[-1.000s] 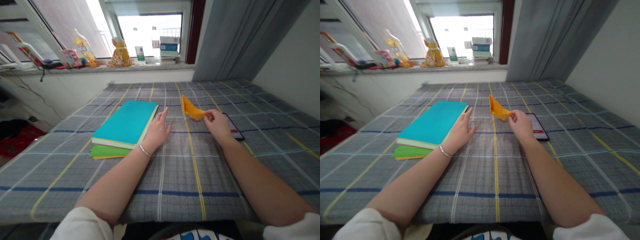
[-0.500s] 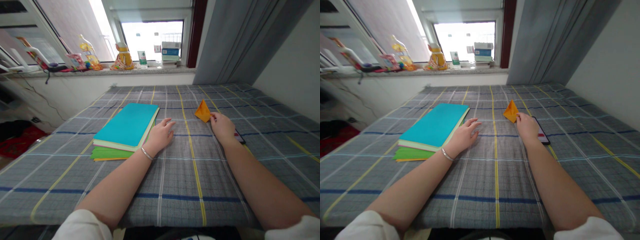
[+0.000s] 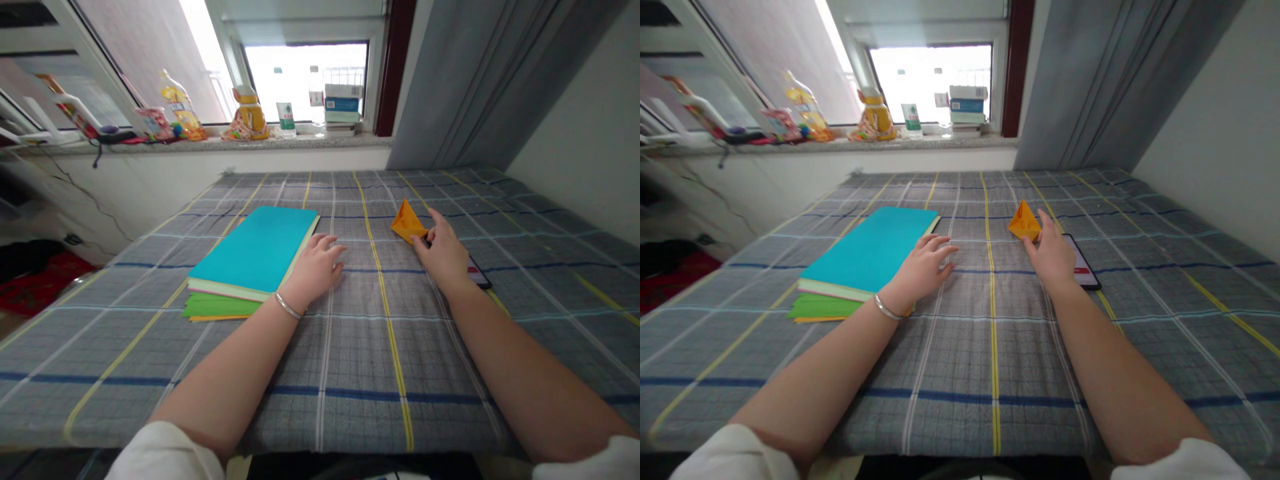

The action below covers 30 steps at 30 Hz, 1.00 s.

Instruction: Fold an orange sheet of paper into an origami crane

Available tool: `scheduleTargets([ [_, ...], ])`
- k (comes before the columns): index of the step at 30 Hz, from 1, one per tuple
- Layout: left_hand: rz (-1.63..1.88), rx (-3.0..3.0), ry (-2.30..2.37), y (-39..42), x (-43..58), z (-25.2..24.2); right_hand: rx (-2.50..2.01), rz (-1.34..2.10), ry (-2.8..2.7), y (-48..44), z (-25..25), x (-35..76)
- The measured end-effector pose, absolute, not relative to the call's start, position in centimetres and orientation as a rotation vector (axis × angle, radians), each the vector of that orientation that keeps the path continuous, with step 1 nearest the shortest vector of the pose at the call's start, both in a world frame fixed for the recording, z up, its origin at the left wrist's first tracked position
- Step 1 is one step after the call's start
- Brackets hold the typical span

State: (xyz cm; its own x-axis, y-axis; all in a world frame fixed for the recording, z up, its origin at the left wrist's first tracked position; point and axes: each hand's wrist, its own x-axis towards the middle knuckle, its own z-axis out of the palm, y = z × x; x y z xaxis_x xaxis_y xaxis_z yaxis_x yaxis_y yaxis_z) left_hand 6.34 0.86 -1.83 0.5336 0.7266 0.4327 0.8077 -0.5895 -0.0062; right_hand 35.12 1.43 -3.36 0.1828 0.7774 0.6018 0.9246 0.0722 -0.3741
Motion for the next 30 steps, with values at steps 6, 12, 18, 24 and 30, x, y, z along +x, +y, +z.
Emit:
scheduleTargets([
  [6,-0.247,-2.157,-1.834,1.3,4.0,-0.7,-1.528,-0.174,-1.926,0.7,-3.6,33.5],
  [12,-0.1,-2.079,-2.016,2.1,2.0,-1.2,-1.221,0.059,-2.336,0.9,-5.4,32.6],
  [18,-0.073,-2.099,-2.102,2.5,2.1,-0.9,-1.287,0.154,-2.458,1.2,-6.0,32.6],
  [24,-0.1,-2.072,-2.195,3.2,1.6,-0.7,-1.29,0.167,-2.46,1.0,-5.6,32.5],
  [30,-0.192,-2.101,-2.236,3.4,1.2,-0.4,-1.268,0.177,-2.441,1.1,-5.8,32.6],
])
